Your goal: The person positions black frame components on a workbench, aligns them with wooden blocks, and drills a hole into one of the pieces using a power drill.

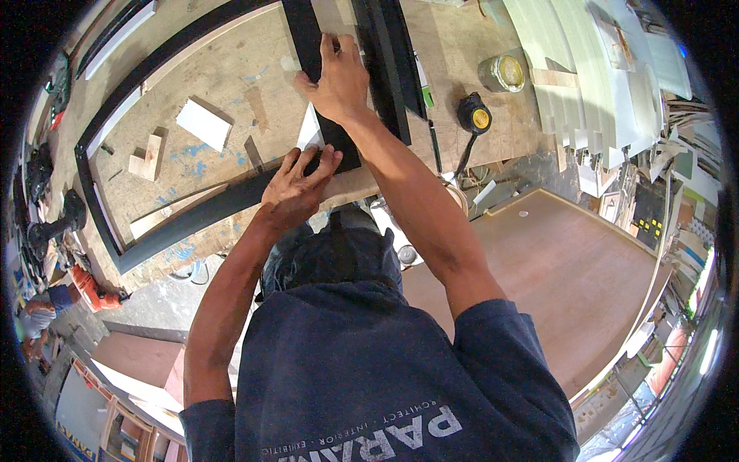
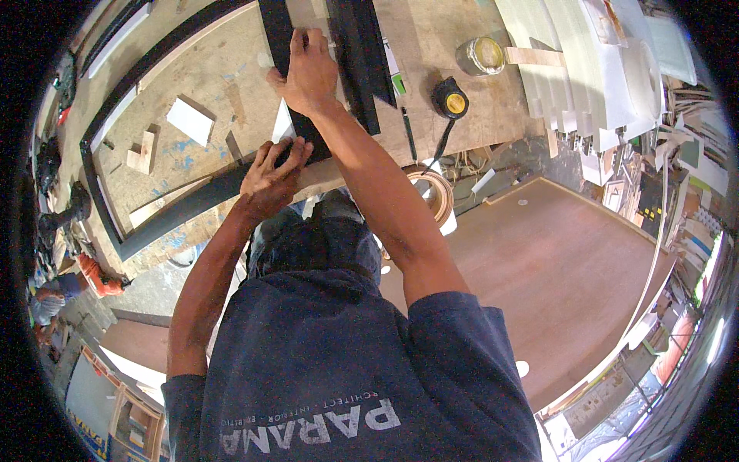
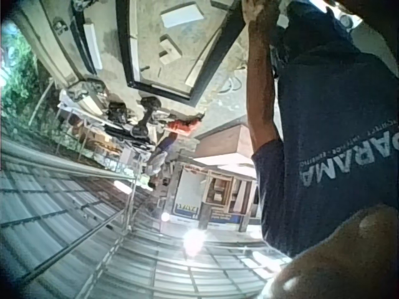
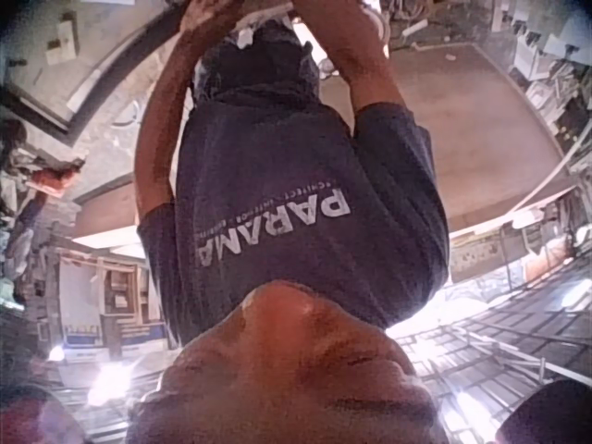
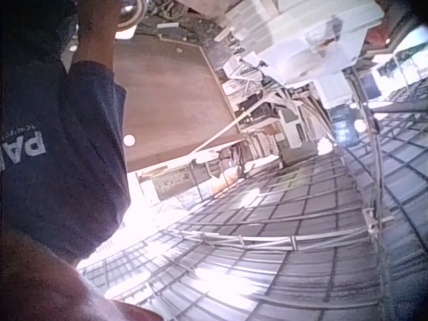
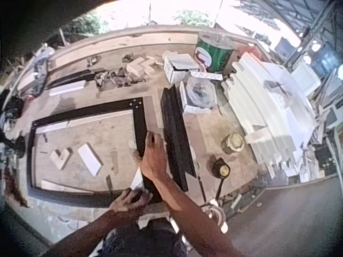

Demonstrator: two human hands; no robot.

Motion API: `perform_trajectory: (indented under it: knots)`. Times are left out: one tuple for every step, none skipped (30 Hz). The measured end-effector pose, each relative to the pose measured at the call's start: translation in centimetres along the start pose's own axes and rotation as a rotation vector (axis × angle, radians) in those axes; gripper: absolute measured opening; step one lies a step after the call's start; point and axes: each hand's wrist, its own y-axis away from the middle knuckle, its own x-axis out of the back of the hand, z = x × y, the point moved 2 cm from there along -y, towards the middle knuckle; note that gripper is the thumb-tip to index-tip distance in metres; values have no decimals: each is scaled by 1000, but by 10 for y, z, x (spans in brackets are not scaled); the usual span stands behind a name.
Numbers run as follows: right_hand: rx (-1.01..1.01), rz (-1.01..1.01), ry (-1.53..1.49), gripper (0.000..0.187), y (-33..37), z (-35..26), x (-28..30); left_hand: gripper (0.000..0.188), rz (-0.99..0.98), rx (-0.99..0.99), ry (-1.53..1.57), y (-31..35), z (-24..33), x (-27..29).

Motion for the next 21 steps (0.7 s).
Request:
perform_trajectory:
  knots:
    - [16,16,3,78,1,-1,0,70,1,1,-2,1,0,0]
    - [31,34,7,78,1,-2,2,73,23,-12,-4,0,0,2]
    - [32,39,6,78,2,-3,3,76,44,-26,-7,-2,0,4]
    - [12,10,5,78,3,-2,4,76,46,-28,-10,-3,1,5]
    - [-5,-16,2,78,3,-2,5,74,53,-20,4,-4,1,5]
    - [-1,-9,-1,78,2,-3,5,72,60,-13,18,-4,0,5]
    - [14,-9,-4,78,3,-5,6,72,63,-15,10,-4,1,5]
    - [30,-7,-8,77,2,-5,6,69,115,-16,15,-5,1,6]
    - [35,2,-9,77,2,-5,7,67,168,-18,20,-4,1,7]
    - [21,-16,-6,78,3,-5,7,62,166,-11,44,-4,1,7]
    - [10,-32,-2,79,3,-4,6,62,173,-16,33,-5,2,7]
    - [17,-21,-3,79,3,-4,6,62,140,-13,7,-6,3,6]
    - [38,-8,24,80,4,-3,6,62,107,-10,-19,-6,3,6]
    - [62,5,49,82,4,-3,7,64,59,-14,-24,-7,2,7]
    - [72,17,46,82,5,-3,9,64,67,-15,-37,-7,3,9]
    - [64,7,9,83,7,-2,11,64,70,-14,-16,-8,5,11]
    - [62,-8,-35,84,8,-3,8,65,72,-4,3,-5,4,11]
    - [89,21,-44,86,10,-2,7,63,-2,10,1,-5,4,11]
    - [100,29,-47,86,11,0,6,63,5,12,-10,-5,4,12]
    - [95,18,-66,88,12,1,7,64,10,8,-9,-6,4,10]
    - [91,8,-84,90,12,1,7,65,15,4,-8,-6,3,8]
